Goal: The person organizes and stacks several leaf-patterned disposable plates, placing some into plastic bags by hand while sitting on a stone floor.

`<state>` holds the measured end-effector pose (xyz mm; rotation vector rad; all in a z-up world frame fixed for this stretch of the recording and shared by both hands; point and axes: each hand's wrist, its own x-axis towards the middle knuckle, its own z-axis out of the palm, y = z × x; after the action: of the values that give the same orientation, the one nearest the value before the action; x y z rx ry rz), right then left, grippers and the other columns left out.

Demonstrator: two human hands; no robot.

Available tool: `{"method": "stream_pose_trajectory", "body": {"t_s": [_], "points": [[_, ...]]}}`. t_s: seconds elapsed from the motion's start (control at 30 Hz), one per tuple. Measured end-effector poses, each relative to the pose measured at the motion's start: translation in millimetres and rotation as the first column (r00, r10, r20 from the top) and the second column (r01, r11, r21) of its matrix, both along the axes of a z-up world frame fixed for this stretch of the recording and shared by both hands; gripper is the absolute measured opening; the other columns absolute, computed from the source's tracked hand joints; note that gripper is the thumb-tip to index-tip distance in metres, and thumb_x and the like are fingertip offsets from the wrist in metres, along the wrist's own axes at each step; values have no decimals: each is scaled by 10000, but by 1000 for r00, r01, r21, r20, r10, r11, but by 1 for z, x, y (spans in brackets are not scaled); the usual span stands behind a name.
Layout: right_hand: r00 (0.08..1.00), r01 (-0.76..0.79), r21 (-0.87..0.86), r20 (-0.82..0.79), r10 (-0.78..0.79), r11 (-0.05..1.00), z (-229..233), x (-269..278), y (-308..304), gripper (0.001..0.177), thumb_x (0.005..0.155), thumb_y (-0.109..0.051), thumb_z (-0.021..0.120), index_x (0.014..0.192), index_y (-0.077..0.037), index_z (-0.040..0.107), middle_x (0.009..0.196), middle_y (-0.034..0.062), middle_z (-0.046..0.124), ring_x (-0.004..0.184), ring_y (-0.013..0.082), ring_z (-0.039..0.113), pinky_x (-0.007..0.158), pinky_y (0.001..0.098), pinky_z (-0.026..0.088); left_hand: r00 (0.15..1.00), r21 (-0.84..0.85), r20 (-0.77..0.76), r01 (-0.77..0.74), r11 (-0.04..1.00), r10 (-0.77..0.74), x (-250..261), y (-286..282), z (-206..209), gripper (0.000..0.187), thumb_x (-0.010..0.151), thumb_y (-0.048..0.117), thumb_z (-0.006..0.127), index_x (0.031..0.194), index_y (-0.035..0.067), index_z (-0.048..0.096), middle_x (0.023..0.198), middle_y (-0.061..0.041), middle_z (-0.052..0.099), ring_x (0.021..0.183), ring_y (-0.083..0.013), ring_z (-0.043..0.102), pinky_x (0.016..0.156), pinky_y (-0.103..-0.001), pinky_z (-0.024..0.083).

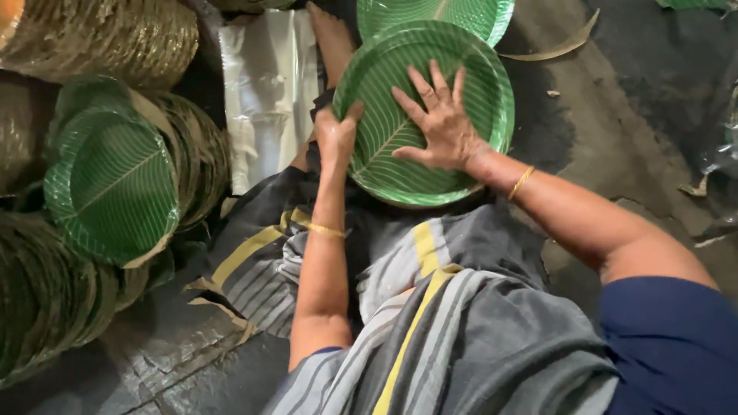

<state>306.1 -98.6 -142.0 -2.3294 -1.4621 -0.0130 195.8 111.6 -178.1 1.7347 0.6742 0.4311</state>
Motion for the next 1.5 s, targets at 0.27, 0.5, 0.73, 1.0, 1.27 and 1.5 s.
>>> {"method": "stream_pose_trajectory", "body": {"t_s": [0.27, 0.5, 0.73, 1.0, 1.27, 1.5], "points": [[998, 56, -43, 8, -56, 998, -7, -46, 10, 959, 956, -719, 575, 1687, -147, 333, 1731, 271, 87, 1561, 553, 3, 1110, 833, -79, 977, -92, -66, -209, 974, 203, -60, -53, 8, 477, 890, 438, 665, 1044, -8, 740, 944, -223, 777, 887, -329, 758, 791, -417, 559], [1000, -22, -86, -15, 21, 996, 1, -49, 21, 1055, 859, -715, 614, 1703, -168, 295, 1734, 299, 41, 1546, 583, -62, 1114, 843, -78, 931, 161, -349, -50, 986, 104, 37, 22, -53, 651, 760, 587, 742, 885, -52, 734, 873, -272, 745, 812, -347, 772, 716, -462, 565], [996, -82, 34, -25, 83, 996, -5, 11, 25, 1034, 838, -713, 618, 1666, -151, 358, 1715, 296, 204, 1566, 563, 83, 1144, 836, -10, 918, 217, -317, -174, 960, 238, 78, 14, -77, 682, 693, 659, 752, 936, 22, 784, 930, -274, 747, 930, -419, 740, 806, -504, 581], [990, -134, 118, -35, 139, 984, -25, 0, 11, 984, 898, -760, 516, 1660, -162, 342, 1730, 255, 184, 1607, 483, 113, 1140, 858, -10, 906, 183, -147, -370, 911, 397, 1, -56, -72, 607, 853, 574, 655, 953, -14, 766, 919, -308, 718, 898, -464, 717, 803, -534, 557], [990, -143, 43, 13, 143, 989, -1, -43, 18, 1022, 819, -786, 442, 1642, -195, 311, 1742, 231, 138, 1588, 515, 68, 1041, 905, -54, 926, 172, -368, -28, 985, 90, 69, 27, -108, 823, 778, 750, 625, 877, -52, 781, 883, -266, 771, 840, -354, 782, 746, -472, 601], [977, -208, 24, 60, 206, 978, 2, -12, 22, 1049, 800, -798, 500, 1637, -180, 373, 1747, 214, 215, 1615, 478, 126, 1087, 903, -11, 976, 215, -206, -18, 976, 64, 74, 11, -104, 724, 670, 695, 713, 939, 30, 814, 928, -215, 784, 875, -358, 753, 772, -448, 577]]}}
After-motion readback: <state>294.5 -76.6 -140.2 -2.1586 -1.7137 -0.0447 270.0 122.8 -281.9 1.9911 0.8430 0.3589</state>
